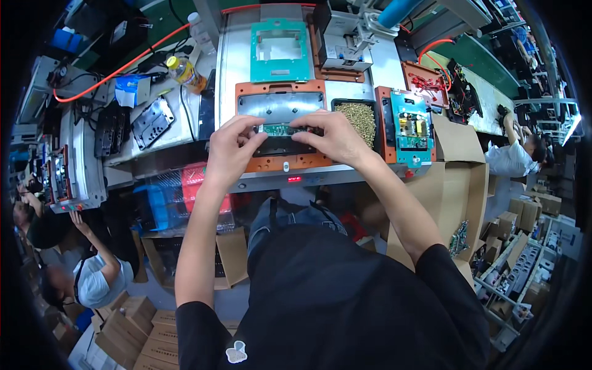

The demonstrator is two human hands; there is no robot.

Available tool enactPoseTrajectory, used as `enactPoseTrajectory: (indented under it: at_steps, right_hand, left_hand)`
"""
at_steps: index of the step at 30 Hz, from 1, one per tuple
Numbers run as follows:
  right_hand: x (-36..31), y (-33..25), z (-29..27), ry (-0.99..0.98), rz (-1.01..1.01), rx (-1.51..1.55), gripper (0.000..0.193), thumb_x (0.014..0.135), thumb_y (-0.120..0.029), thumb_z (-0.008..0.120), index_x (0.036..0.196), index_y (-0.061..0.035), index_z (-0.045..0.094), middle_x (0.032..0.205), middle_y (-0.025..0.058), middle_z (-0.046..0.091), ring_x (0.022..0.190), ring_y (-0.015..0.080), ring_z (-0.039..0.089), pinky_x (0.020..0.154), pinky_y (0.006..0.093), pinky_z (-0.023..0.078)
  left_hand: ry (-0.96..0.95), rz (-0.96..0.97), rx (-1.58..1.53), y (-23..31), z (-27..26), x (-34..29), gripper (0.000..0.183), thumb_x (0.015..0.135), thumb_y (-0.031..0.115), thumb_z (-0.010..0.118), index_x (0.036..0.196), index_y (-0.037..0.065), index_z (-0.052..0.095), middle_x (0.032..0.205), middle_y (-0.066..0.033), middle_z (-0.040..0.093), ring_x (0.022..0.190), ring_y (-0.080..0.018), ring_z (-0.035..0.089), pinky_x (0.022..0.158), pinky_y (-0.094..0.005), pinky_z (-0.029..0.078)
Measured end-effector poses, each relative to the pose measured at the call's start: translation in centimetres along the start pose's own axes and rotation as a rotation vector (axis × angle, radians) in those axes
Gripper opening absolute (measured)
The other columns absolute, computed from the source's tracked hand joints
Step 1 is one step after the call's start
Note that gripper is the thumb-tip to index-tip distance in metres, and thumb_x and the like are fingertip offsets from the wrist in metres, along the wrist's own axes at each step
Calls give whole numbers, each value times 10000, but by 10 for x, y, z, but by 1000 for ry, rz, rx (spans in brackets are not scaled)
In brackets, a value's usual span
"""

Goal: The person is assembling electronic circuit boards into black housings and using testing equipment on an assembly line.

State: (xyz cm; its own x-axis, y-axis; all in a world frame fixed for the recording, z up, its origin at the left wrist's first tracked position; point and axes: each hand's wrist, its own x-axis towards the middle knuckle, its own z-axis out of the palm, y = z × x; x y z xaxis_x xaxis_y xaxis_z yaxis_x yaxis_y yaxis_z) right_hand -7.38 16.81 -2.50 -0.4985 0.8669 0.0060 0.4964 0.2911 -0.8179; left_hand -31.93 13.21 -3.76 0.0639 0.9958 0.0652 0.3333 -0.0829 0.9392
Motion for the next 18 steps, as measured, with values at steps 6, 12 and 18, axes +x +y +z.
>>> enactPoseTrajectory:
  at_steps: [6, 12, 18]
  right_hand:
    - [-5, 3, 13, -11, 14, -18, 285, 843, -137, 798, 1104, -37, 743, 999, 115, 733, 869, 220, 692, 800, 341, 556]
    - [-10, 9, 13, -11, -127, -90, 275, 818, -113, 796, 1067, -22, 726, 1042, 108, 711, 985, 288, 676, 878, 382, 541]
    - [-20, 18, 30, 99, -287, -272, 312, 782, -110, 801, 1071, -47, 702, 1053, 84, 678, 996, 297, 636, 876, 412, 520]
  left_hand:
    - [-79, 43, 33, -15, 1, -7, 243, 853, -37, 735, 1094, -11, 715, 1028, -62, 691, 797, -97, 624, 682, -231, 507]
    - [-143, 110, 89, -10, 3, -15, 248, 839, -25, 750, 1083, -20, 701, 1070, -95, 686, 820, -159, 658, 714, -286, 543]
    - [-84, 372, 351, -14, 13, -22, 193, 829, -17, 727, 1017, -33, 685, 1064, -134, 663, 956, -322, 633, 841, -409, 528]
